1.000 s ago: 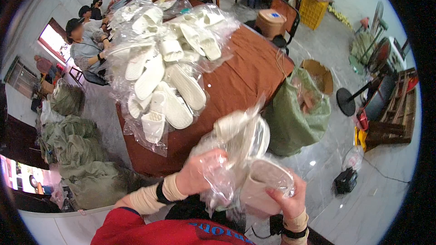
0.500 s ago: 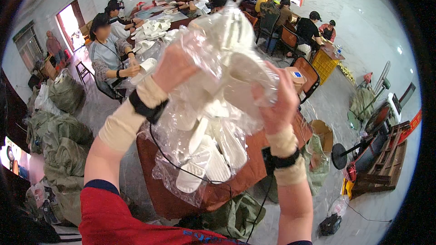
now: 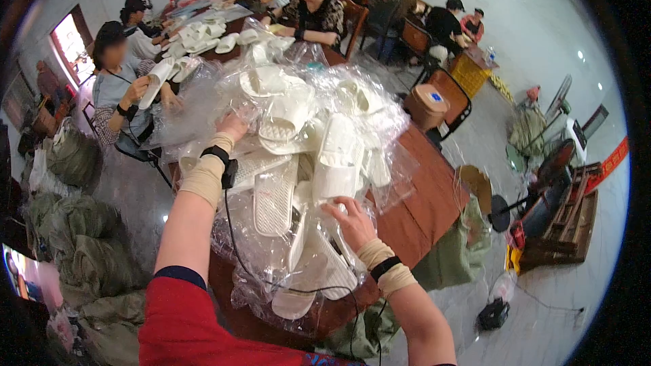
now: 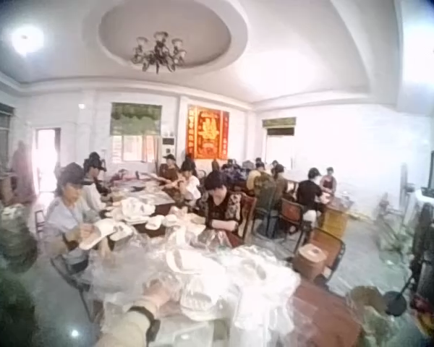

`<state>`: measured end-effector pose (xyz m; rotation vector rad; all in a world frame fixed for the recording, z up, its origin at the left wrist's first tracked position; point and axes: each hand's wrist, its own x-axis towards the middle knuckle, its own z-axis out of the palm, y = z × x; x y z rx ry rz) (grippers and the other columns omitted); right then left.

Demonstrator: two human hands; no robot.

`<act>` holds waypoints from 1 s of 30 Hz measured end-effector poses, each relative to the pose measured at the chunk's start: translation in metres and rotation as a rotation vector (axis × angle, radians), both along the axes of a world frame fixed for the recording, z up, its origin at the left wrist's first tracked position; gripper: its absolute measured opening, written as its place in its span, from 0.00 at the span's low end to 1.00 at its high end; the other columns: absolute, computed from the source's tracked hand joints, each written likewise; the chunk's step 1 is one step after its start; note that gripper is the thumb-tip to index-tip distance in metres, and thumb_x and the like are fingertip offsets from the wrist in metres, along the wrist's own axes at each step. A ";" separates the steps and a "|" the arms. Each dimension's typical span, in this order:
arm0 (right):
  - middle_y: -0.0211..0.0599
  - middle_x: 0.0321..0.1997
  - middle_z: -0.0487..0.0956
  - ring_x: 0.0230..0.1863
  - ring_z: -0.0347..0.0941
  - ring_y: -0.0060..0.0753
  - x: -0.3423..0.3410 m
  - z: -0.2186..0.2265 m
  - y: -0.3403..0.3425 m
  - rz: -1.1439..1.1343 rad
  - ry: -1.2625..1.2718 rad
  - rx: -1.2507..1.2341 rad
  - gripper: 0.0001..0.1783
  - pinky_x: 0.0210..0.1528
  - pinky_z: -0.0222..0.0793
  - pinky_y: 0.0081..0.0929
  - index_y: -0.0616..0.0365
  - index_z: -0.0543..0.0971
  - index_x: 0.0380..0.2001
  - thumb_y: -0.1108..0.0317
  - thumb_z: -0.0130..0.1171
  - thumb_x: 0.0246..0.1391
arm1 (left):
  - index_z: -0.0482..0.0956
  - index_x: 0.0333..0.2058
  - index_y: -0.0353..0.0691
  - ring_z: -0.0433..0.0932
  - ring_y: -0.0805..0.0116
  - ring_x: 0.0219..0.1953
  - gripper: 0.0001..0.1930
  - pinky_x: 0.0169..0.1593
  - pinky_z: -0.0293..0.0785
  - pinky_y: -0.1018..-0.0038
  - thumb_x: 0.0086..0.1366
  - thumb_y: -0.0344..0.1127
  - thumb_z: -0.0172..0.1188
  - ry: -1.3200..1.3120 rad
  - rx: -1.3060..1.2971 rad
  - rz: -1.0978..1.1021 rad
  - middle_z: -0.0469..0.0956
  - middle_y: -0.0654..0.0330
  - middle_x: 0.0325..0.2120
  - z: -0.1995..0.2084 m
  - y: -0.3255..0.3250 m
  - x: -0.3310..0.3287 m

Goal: Organizing and bagging white shoe insoles and outsoles in a manufacturing setting.

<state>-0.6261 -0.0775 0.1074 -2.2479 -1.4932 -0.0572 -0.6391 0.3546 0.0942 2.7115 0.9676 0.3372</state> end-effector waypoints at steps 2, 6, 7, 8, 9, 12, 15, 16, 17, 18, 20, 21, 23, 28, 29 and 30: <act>0.37 0.49 0.67 0.51 0.66 0.44 -0.001 0.002 -0.005 0.023 -0.010 0.001 0.27 0.50 0.69 0.35 0.41 0.73 0.48 0.80 0.49 0.44 | 0.59 0.60 0.61 0.64 0.48 0.58 0.33 0.60 0.49 0.38 0.56 0.54 0.56 0.064 -0.099 -0.034 0.66 0.54 0.57 -0.015 0.009 -0.003; 0.39 0.52 0.66 0.55 0.64 0.43 -0.008 -0.006 -0.026 0.056 -0.096 -0.058 0.29 0.58 0.60 0.42 0.40 0.69 0.53 0.77 0.50 0.46 | 0.52 0.62 0.39 0.57 0.51 0.63 0.47 0.64 0.54 0.64 0.48 0.45 0.68 0.086 -0.434 -0.209 0.59 0.48 0.61 0.008 0.017 -0.006; 0.39 0.52 0.66 0.55 0.64 0.43 -0.013 -0.007 -0.035 0.023 -0.069 -0.063 0.29 0.58 0.60 0.42 0.40 0.69 0.53 0.77 0.50 0.46 | 0.51 0.62 0.32 0.56 0.52 0.63 0.51 0.64 0.55 0.69 0.44 0.42 0.71 -0.053 -0.530 -0.274 0.58 0.44 0.61 0.021 0.009 -0.010; 0.40 0.54 0.66 0.57 0.63 0.43 -0.020 -0.004 -0.042 0.033 -0.088 -0.072 0.30 0.59 0.59 0.43 0.40 0.68 0.54 0.77 0.50 0.46 | 0.50 0.62 0.30 0.56 0.53 0.63 0.53 0.64 0.54 0.69 0.42 0.41 0.72 -0.100 -0.452 -0.283 0.58 0.43 0.60 0.035 0.002 -0.017; 0.41 0.55 0.65 0.58 0.62 0.44 -0.025 -0.002 -0.049 0.040 -0.108 -0.081 0.30 0.59 0.58 0.44 0.40 0.68 0.55 0.76 0.50 0.46 | 0.49 0.62 0.28 0.57 0.54 0.63 0.54 0.64 0.54 0.68 0.41 0.40 0.74 -0.151 -0.375 -0.297 0.58 0.42 0.60 0.053 -0.006 -0.025; 0.43 0.58 0.64 0.59 0.60 0.47 -0.038 0.000 -0.074 0.037 -0.057 -0.052 0.32 0.59 0.59 0.43 0.41 0.67 0.57 0.76 0.51 0.46 | 0.56 0.62 0.33 0.55 0.60 0.64 0.43 0.65 0.49 0.72 0.49 0.37 0.68 -0.259 -0.308 -0.340 0.57 0.52 0.62 0.105 -0.025 -0.075; 0.45 0.56 0.65 0.55 0.64 0.50 -0.041 -0.011 -0.115 -0.033 0.018 0.046 0.31 0.57 0.60 0.42 0.44 0.68 0.56 0.75 0.52 0.44 | 0.57 0.61 0.33 0.57 0.62 0.63 0.33 0.64 0.49 0.73 0.58 0.31 0.58 -0.451 -0.109 -0.462 0.59 0.53 0.61 0.149 -0.106 -0.088; 0.45 0.55 0.66 0.54 0.65 0.50 -0.039 -0.015 -0.132 -0.079 0.017 0.080 0.30 0.56 0.62 0.41 0.44 0.68 0.55 0.75 0.52 0.45 | 0.59 0.60 0.34 0.57 0.62 0.63 0.31 0.64 0.49 0.71 0.57 0.29 0.57 -0.535 -0.249 -0.486 0.60 0.54 0.61 0.161 -0.149 -0.094; 0.45 0.55 0.67 0.53 0.66 0.50 -0.040 -0.020 -0.151 -0.119 0.023 0.110 0.29 0.55 0.63 0.41 0.45 0.69 0.54 0.75 0.52 0.45 | 0.61 0.59 0.34 0.57 0.63 0.63 0.30 0.64 0.50 0.69 0.56 0.27 0.56 -0.607 -0.393 -0.491 0.61 0.54 0.60 0.171 -0.194 -0.106; 0.44 0.53 0.68 0.53 0.66 0.49 -0.038 -0.029 -0.173 -0.170 0.077 0.135 0.28 0.55 0.64 0.39 0.46 0.70 0.54 0.75 0.54 0.46 | 0.61 0.59 0.35 0.57 0.63 0.63 0.30 0.64 0.50 0.68 0.56 0.26 0.55 -0.543 -0.433 -0.514 0.61 0.55 0.60 0.178 -0.242 -0.117; 0.42 0.52 0.69 0.52 0.67 0.48 -0.046 -0.037 -0.219 -0.279 0.215 0.126 0.26 0.52 0.66 0.36 0.47 0.70 0.53 0.75 0.55 0.48 | 0.61 0.59 0.35 0.57 0.63 0.63 0.29 0.64 0.50 0.67 0.57 0.25 0.54 -0.443 -0.646 -0.607 0.62 0.55 0.60 0.162 -0.331 -0.145; 0.40 0.51 0.69 0.51 0.68 0.48 -0.049 -0.037 -0.245 -0.348 0.283 0.092 0.24 0.50 0.68 0.35 0.48 0.71 0.52 0.75 0.54 0.49 | 0.62 0.59 0.36 0.57 0.63 0.63 0.29 0.64 0.50 0.68 0.57 0.25 0.53 -0.418 -0.824 -0.686 0.62 0.55 0.59 0.139 -0.370 -0.154; 0.39 0.46 0.71 0.48 0.70 0.47 -0.059 -0.069 -0.295 -0.420 0.301 0.101 0.19 0.46 0.70 0.35 0.49 0.71 0.49 0.73 0.52 0.52 | 0.68 0.54 0.36 0.58 0.60 0.62 0.23 0.64 0.51 0.68 0.58 0.26 0.53 -0.141 -0.899 -0.831 0.64 0.53 0.57 0.090 -0.437 -0.168; 0.45 0.36 0.78 0.40 0.74 0.51 -0.117 -0.214 -0.416 -0.627 0.695 -0.278 0.11 0.42 0.69 0.41 0.52 0.75 0.40 0.66 0.50 0.54 | 0.74 0.46 0.39 0.71 0.61 0.52 0.13 0.54 0.66 0.69 0.61 0.30 0.53 0.093 -1.280 -0.591 0.72 0.55 0.48 -0.118 -0.594 -0.208; 0.45 0.36 0.79 0.39 0.74 0.51 -0.134 -0.246 -0.434 -0.654 0.767 -0.388 0.11 0.42 0.69 0.41 0.52 0.76 0.39 0.65 0.50 0.54 | 0.75 0.45 0.39 0.73 0.61 0.50 0.12 0.52 0.68 0.69 0.61 0.30 0.53 0.163 -1.274 -0.524 0.74 0.55 0.47 -0.163 -0.620 -0.212; 0.45 0.36 0.79 0.40 0.74 0.51 -0.155 -0.285 -0.450 -0.672 0.831 -0.381 0.12 0.42 0.69 0.41 0.52 0.76 0.40 0.65 0.50 0.53 | 0.75 0.45 0.38 0.75 0.64 0.47 0.12 0.50 0.69 0.72 0.63 0.30 0.53 0.187 -1.150 -0.570 0.75 0.56 0.45 -0.203 -0.646 -0.215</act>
